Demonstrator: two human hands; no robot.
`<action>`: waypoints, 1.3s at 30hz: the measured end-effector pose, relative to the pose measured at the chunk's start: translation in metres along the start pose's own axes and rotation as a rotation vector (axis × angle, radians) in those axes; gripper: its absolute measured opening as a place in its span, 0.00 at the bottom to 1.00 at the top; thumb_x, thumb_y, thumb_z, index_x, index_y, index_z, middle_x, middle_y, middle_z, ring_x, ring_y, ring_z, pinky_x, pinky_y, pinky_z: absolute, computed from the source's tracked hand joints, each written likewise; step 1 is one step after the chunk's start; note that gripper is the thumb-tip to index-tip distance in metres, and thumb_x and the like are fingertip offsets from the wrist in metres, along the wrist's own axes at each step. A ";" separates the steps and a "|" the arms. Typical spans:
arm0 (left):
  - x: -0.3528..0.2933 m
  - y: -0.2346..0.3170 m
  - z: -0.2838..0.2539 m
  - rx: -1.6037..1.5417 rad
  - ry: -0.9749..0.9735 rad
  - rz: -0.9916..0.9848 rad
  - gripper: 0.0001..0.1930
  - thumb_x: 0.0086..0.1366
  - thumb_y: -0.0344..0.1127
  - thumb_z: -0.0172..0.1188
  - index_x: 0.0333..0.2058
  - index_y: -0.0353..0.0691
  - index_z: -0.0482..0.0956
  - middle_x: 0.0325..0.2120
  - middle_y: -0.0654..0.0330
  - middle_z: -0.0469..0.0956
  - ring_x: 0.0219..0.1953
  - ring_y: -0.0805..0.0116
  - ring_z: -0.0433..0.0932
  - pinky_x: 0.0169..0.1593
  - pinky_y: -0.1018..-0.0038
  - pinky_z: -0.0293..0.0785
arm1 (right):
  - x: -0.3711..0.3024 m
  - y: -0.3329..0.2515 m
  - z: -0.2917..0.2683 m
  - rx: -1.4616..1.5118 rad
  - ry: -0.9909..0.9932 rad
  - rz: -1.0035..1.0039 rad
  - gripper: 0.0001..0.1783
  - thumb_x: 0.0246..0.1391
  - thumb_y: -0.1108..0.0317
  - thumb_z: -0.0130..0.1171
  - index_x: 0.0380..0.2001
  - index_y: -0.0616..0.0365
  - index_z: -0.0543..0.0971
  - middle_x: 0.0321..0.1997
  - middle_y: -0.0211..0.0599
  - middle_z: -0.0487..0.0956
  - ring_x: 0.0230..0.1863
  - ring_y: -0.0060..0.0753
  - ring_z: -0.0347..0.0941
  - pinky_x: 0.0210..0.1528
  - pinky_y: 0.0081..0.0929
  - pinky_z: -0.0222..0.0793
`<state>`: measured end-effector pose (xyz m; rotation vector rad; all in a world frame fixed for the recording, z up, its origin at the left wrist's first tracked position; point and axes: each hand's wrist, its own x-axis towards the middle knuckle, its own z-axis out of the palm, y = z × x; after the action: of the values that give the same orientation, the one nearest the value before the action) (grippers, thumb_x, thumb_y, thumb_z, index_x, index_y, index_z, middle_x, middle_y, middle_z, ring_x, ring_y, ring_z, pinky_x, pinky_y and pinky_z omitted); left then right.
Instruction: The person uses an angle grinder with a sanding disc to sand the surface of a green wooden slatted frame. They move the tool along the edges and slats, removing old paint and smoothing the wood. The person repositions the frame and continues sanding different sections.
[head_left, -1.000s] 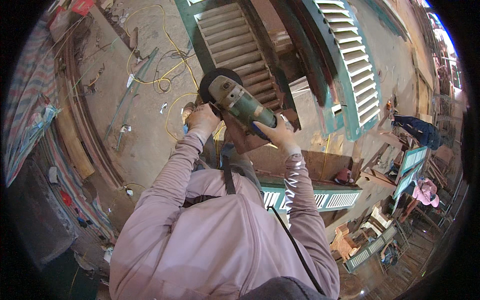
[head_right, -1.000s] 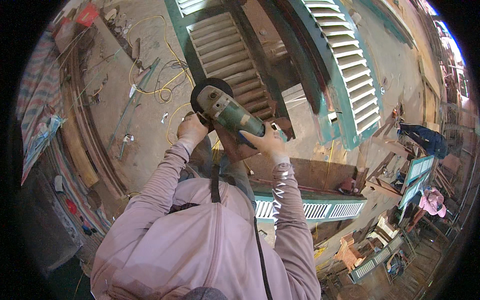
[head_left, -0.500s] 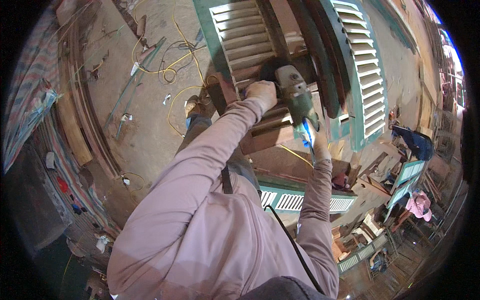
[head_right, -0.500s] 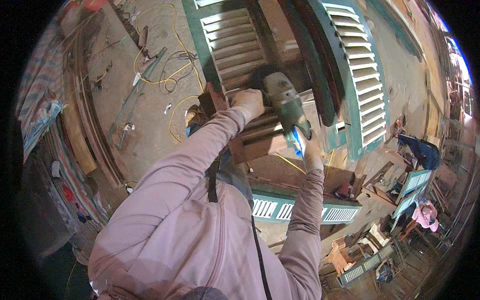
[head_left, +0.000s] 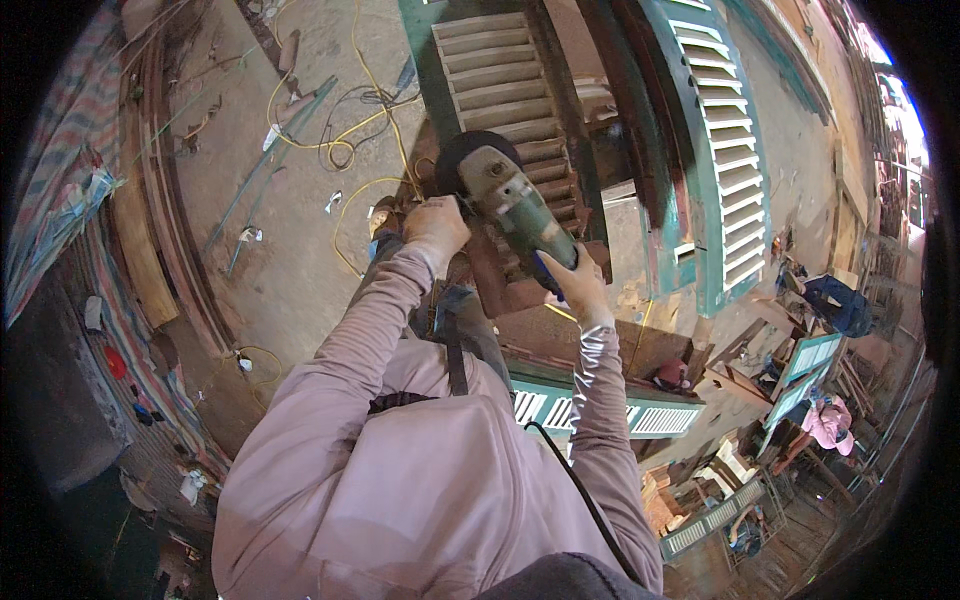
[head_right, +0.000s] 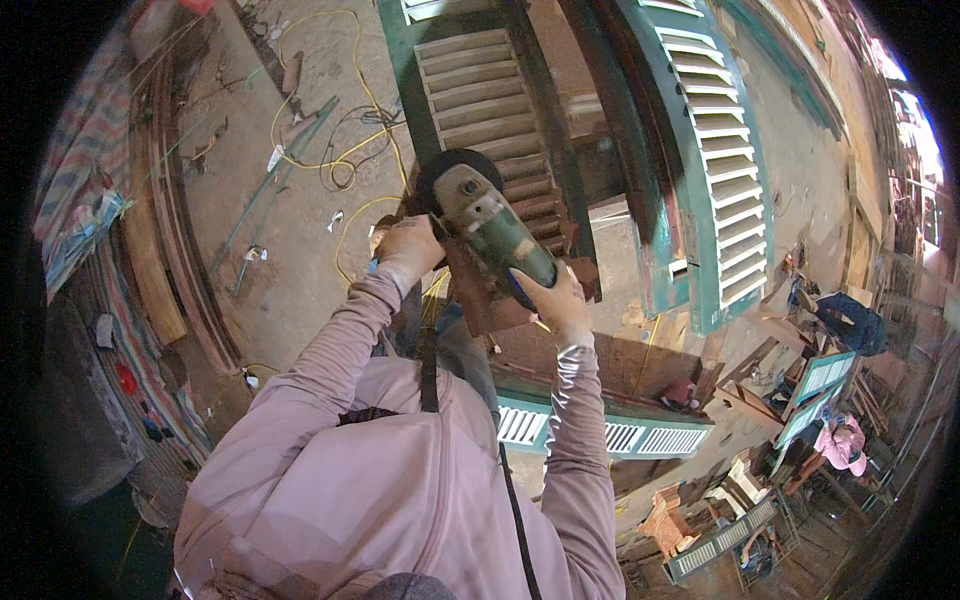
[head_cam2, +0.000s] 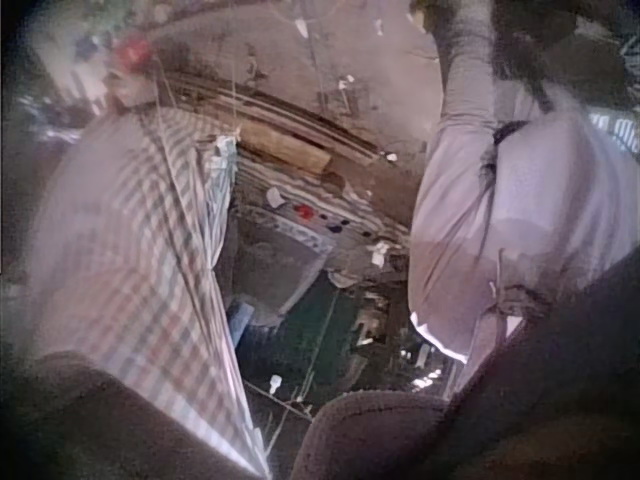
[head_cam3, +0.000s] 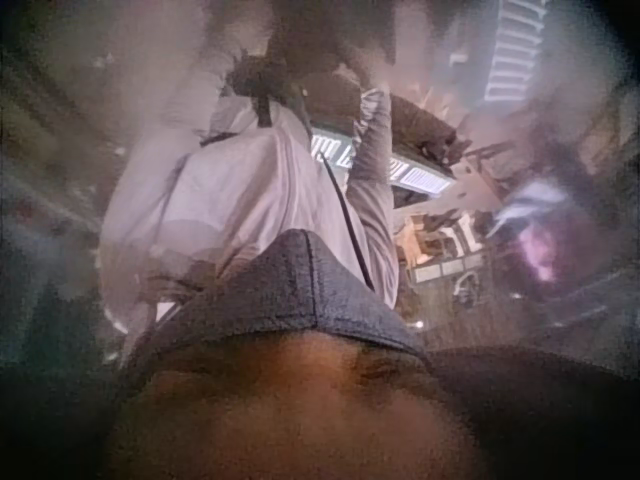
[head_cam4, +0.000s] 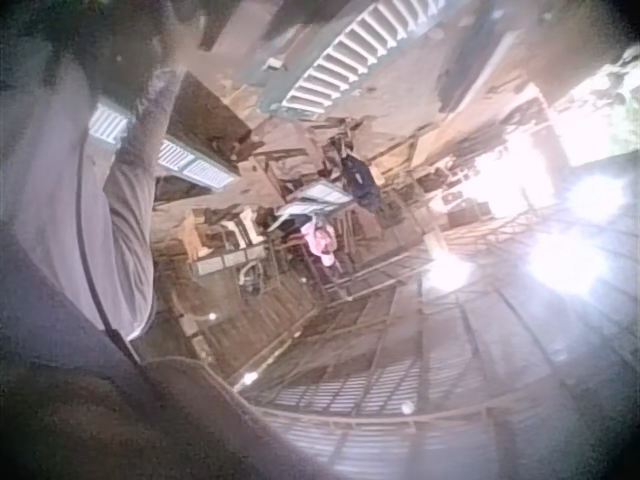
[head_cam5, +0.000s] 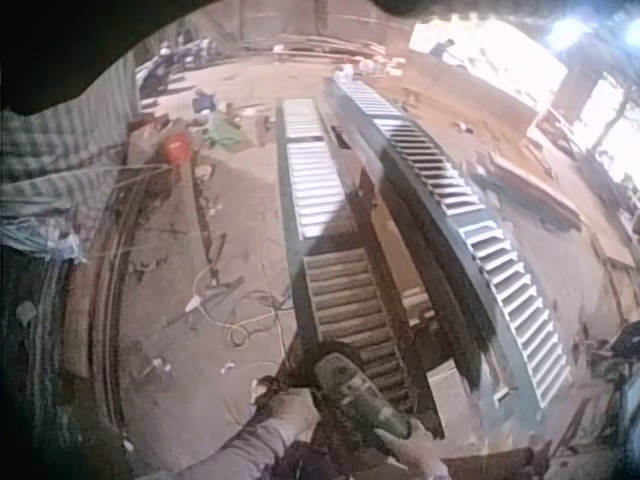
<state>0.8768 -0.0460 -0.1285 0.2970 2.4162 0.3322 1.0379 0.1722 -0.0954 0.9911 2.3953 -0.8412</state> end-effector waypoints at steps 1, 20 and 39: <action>-0.001 -0.005 -0.004 -0.001 0.009 -0.041 0.17 0.60 0.38 0.60 0.45 0.35 0.85 0.45 0.44 0.84 0.50 0.48 0.84 0.53 0.57 0.81 | 0.001 -0.038 -0.019 0.073 -0.144 0.111 0.58 0.44 0.31 0.69 0.67 0.65 0.68 0.61 0.57 0.76 0.57 0.49 0.79 0.53 0.39 0.77; 0.070 0.118 -0.005 -0.030 -0.066 0.301 0.18 0.60 0.36 0.59 0.44 0.31 0.85 0.46 0.41 0.84 0.50 0.45 0.84 0.52 0.54 0.81 | 0.052 0.090 -0.033 0.522 0.110 0.230 0.39 0.56 0.40 0.67 0.58 0.61 0.76 0.33 0.34 0.80 0.24 0.25 0.74 0.23 0.29 0.71; 0.041 0.040 -0.004 -0.041 -0.006 0.157 0.16 0.60 0.37 0.59 0.41 0.32 0.85 0.43 0.40 0.84 0.49 0.44 0.84 0.49 0.54 0.82 | 0.025 0.018 -0.017 0.422 -0.047 0.204 0.40 0.48 0.36 0.72 0.51 0.60 0.78 0.35 0.41 0.85 0.26 0.33 0.82 0.20 0.29 0.73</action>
<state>0.8482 0.0030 -0.1373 0.4697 2.3821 0.4492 1.0321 0.2059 -0.1035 1.3271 2.0728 -1.3038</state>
